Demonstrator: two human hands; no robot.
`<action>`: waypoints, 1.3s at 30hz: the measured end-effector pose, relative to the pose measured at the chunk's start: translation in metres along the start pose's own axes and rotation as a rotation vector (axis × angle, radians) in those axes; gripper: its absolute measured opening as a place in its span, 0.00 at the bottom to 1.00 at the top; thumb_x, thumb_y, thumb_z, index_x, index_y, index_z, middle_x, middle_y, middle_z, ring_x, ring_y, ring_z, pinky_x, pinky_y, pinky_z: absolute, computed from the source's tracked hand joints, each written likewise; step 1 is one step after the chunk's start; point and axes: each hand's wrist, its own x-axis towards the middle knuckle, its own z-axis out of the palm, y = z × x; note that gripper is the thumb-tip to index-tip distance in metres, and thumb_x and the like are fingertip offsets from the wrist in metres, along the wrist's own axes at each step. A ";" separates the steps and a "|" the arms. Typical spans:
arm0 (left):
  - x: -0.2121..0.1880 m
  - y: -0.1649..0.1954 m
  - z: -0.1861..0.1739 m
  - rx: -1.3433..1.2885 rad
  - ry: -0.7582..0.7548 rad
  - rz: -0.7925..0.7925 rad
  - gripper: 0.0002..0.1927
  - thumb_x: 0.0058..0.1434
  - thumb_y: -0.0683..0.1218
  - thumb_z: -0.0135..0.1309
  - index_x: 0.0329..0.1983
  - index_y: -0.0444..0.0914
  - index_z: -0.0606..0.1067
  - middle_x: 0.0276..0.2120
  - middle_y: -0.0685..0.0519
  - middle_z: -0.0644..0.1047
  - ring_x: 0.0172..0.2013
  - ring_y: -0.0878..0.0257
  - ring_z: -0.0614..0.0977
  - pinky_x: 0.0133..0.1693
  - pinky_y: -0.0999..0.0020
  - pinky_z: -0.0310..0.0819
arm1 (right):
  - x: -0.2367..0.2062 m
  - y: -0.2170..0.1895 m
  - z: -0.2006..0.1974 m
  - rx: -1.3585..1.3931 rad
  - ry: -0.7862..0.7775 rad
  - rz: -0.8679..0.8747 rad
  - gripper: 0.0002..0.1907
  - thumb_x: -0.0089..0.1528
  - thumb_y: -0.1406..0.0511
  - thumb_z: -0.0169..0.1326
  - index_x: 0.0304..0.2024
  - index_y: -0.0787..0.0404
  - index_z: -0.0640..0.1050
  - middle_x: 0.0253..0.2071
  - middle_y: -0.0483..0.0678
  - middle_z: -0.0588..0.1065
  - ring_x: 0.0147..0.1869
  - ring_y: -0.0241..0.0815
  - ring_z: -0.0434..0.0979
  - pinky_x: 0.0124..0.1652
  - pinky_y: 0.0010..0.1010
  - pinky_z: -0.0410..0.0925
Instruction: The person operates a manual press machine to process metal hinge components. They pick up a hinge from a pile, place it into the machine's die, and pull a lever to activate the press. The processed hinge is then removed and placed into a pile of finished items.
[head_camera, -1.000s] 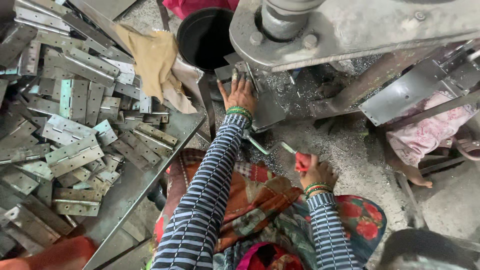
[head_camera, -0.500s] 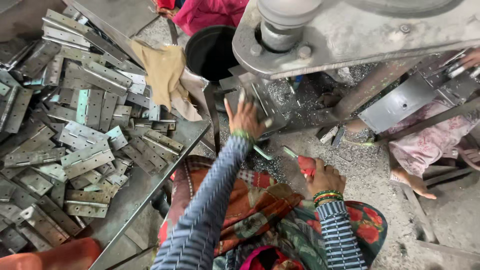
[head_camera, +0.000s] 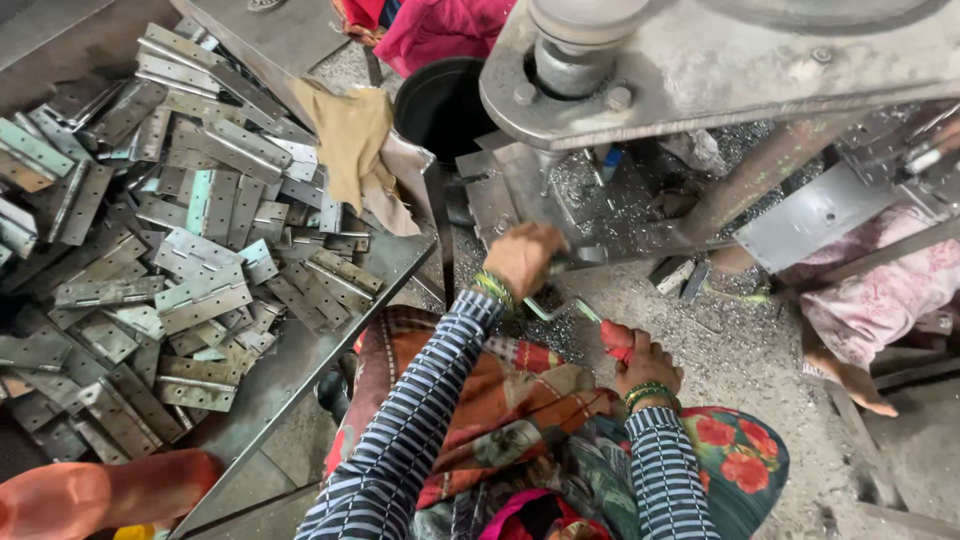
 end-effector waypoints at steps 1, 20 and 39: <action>0.005 0.003 -0.006 -0.053 -0.163 -0.188 0.19 0.71 0.57 0.53 0.59 0.42 0.72 0.45 0.46 0.76 0.44 0.53 0.82 0.48 0.50 0.83 | -0.001 0.000 -0.001 0.006 0.005 -0.001 0.37 0.58 0.54 0.60 0.66 0.43 0.61 0.60 0.49 0.72 0.65 0.52 0.72 0.58 0.56 0.63; -0.012 0.028 0.027 0.136 0.098 -0.399 0.40 0.58 0.65 0.55 0.68 0.41 0.65 0.74 0.48 0.56 0.75 0.54 0.49 0.67 0.29 0.22 | 0.010 -0.005 -0.053 -0.108 -0.172 0.009 0.32 0.60 0.48 0.60 0.61 0.50 0.66 0.57 0.54 0.76 0.63 0.57 0.76 0.58 0.56 0.65; 0.005 0.011 0.034 0.104 0.155 -0.389 0.32 0.64 0.61 0.53 0.68 0.44 0.67 0.72 0.53 0.63 0.73 0.52 0.58 0.67 0.26 0.17 | 0.014 -0.006 -0.044 -0.157 -0.147 0.036 0.33 0.65 0.52 0.56 0.69 0.46 0.62 0.64 0.54 0.72 0.68 0.57 0.71 0.64 0.61 0.58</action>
